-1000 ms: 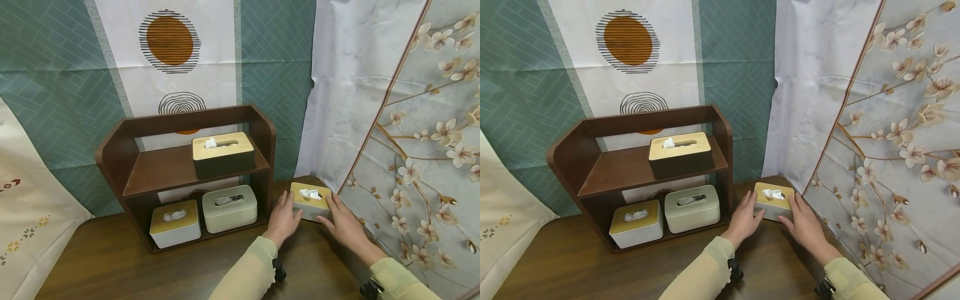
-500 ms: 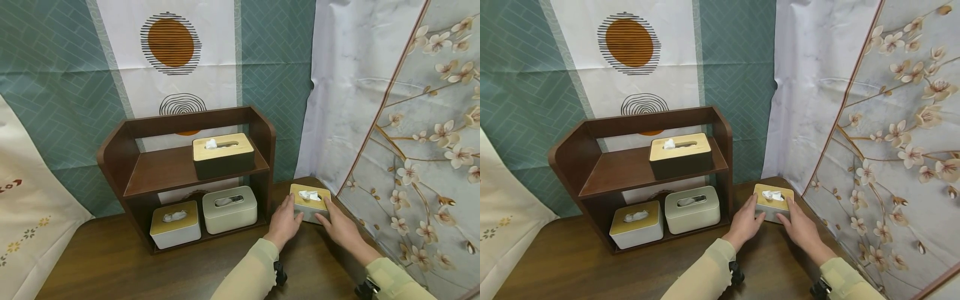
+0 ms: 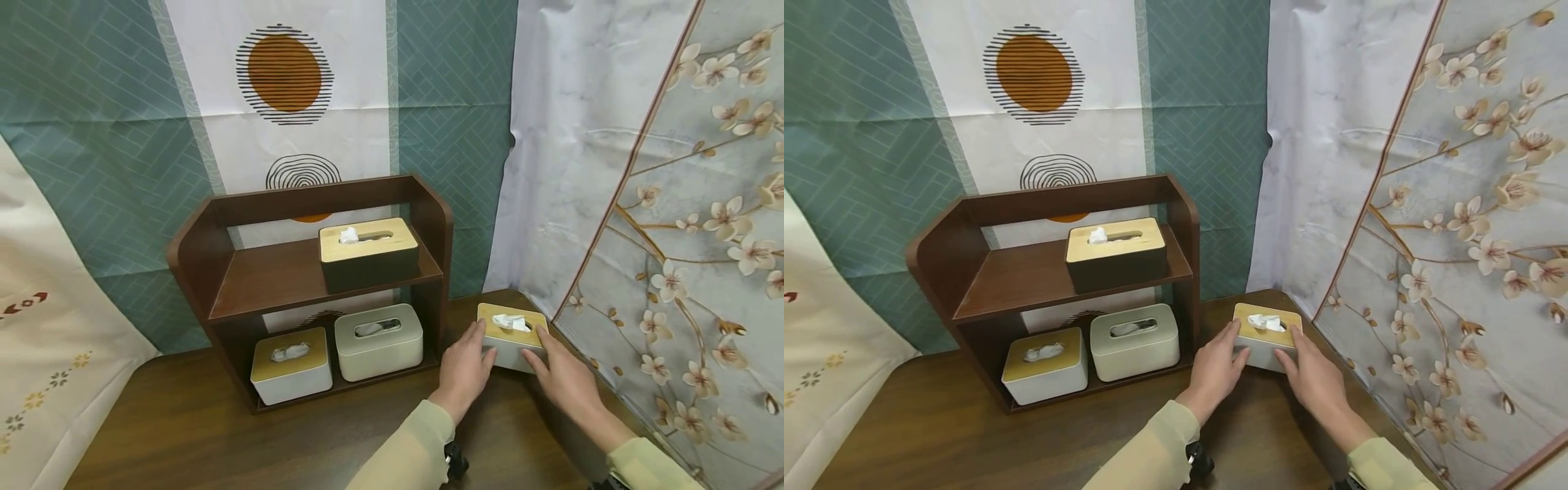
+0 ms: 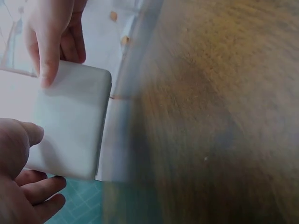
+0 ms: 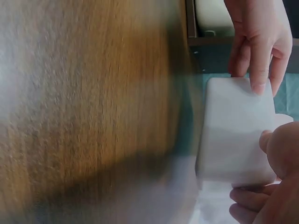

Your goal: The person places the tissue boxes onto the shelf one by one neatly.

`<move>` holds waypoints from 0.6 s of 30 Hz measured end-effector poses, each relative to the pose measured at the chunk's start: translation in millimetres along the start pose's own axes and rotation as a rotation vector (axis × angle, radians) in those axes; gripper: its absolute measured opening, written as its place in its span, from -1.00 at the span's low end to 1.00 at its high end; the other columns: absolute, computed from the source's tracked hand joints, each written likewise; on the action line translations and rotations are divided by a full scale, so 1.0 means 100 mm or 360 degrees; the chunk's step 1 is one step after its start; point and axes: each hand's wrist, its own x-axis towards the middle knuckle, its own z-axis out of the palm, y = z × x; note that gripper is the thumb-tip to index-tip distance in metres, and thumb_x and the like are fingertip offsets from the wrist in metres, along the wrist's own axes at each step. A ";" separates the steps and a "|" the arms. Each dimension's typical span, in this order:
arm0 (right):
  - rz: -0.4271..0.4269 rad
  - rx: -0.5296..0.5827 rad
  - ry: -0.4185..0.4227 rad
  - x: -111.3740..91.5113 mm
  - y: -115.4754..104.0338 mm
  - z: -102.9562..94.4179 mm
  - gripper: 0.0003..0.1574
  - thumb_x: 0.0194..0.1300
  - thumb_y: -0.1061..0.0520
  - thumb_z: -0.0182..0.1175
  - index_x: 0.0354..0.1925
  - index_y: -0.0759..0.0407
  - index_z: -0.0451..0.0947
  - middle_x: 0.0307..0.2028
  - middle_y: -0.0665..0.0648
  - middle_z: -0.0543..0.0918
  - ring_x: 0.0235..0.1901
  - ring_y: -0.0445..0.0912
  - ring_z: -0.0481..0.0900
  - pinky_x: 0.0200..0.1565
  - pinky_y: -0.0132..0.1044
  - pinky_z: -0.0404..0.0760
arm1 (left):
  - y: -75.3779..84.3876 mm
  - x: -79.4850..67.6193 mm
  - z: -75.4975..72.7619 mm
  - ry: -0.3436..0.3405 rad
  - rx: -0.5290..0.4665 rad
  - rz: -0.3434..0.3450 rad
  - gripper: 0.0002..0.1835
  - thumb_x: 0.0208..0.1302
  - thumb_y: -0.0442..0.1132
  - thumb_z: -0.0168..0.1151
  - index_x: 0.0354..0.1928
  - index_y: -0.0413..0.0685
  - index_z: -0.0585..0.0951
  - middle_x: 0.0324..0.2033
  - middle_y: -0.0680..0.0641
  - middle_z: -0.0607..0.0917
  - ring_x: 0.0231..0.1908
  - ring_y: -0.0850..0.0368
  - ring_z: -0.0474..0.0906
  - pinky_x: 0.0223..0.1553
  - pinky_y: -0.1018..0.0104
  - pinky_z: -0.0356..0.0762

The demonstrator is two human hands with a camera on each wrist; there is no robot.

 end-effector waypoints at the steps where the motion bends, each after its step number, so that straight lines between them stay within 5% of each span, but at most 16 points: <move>1: -0.0007 0.0002 0.0010 -0.02 -0.02 -0.02 -0.06 0.72 -0.18 0.19 0.65 0.45 0.23 0.49 0.60 0.41 0.34 0.57 0.49 0.11 0.51 0.56 | 0.00 -0.02 -0.02 0.0022 0.0022 0.0014 -0.32 0.59 0.02 0.40 0.62 0.01 0.49 0.47 -0.07 0.62 0.32 0.07 0.68 0.27 0.11 0.67; 18: -0.0171 -0.0020 0.0171 -0.32 -0.25 -0.13 -0.13 0.61 -0.11 0.36 0.57 0.40 0.40 0.34 0.55 0.59 0.13 0.54 0.68 -0.15 0.41 0.70 | -0.02 -0.41 -0.39 0.0281 0.0170 0.0164 -0.43 0.49 0.03 0.51 0.46 0.11 0.67 0.27 0.03 0.78 0.11 0.13 0.81 0.09 0.19 0.76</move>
